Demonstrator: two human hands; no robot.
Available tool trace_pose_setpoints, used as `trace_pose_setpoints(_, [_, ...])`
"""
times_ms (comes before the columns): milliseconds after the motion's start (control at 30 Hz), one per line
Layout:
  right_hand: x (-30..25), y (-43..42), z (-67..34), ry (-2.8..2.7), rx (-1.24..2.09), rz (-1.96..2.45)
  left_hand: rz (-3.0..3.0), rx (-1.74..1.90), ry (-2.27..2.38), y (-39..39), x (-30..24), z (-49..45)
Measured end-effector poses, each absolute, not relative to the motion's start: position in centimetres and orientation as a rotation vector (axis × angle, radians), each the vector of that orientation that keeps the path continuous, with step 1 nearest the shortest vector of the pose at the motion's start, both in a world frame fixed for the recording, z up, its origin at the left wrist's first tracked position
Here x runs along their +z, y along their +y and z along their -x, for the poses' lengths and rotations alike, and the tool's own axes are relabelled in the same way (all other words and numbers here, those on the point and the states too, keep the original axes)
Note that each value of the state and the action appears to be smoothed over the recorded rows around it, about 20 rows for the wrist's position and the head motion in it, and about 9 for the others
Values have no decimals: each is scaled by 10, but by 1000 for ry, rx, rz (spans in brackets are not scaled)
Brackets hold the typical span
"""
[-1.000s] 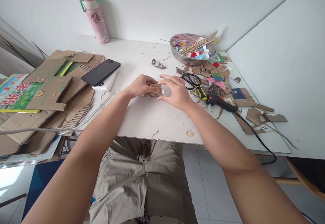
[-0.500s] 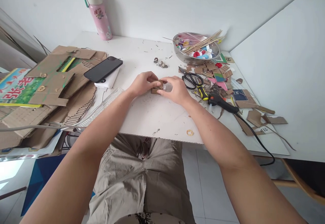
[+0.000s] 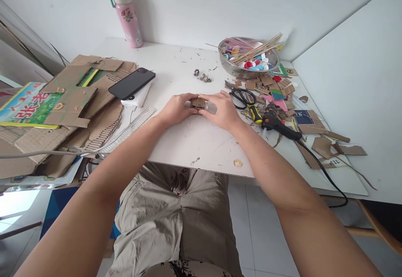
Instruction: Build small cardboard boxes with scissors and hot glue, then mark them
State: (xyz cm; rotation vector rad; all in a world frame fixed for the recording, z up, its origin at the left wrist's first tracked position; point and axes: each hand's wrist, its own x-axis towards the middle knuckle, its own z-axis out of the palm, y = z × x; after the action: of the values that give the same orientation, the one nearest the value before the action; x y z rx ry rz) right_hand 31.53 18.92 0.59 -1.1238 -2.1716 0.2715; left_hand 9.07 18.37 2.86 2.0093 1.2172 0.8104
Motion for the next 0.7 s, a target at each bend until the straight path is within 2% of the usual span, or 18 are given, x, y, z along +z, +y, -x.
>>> trace_pose_setpoints(700, [9,183,-308,-2214,195,1089,-1980,827,1240,184,29,-91])
